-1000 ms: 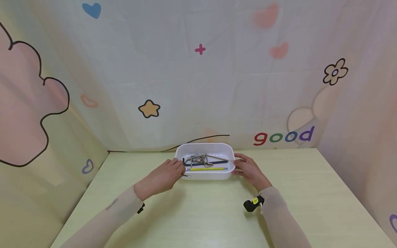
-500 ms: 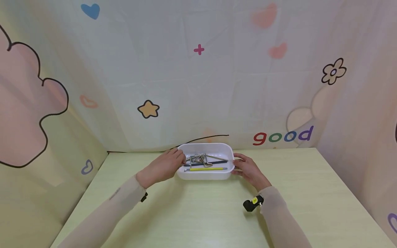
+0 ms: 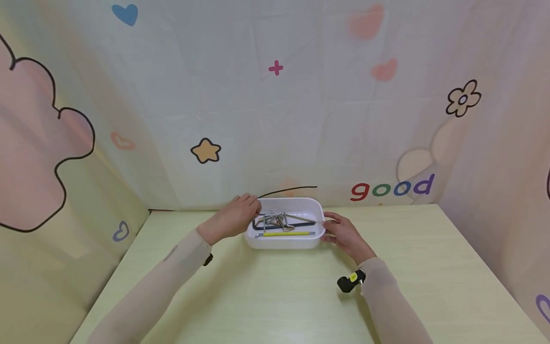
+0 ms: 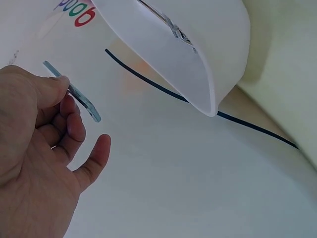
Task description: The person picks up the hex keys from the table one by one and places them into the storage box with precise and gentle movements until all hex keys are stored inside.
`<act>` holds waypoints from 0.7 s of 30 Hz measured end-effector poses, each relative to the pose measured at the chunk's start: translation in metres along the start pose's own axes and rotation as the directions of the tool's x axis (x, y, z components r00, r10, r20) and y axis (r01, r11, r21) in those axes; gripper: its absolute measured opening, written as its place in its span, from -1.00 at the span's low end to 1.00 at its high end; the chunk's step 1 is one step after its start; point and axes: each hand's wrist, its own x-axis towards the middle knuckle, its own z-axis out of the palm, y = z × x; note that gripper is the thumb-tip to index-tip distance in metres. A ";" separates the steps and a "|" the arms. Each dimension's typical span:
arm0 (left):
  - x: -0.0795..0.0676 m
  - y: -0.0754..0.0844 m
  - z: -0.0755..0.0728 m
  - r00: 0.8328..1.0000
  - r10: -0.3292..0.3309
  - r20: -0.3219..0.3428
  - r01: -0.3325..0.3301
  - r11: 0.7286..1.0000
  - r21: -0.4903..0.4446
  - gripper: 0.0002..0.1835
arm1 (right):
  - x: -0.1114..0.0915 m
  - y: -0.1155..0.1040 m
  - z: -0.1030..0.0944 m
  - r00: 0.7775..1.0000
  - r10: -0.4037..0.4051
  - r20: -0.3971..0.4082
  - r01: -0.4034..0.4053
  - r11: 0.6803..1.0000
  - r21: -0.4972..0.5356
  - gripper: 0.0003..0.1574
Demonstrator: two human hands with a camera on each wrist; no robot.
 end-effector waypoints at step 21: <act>0.039 -0.020 0.012 0.974 -0.138 0.182 0.157 0.984 -0.090 -0.80 | 0.001 0.001 -0.002 1.000 0.008 0.006 -0.008 1.000 0.001 -0.32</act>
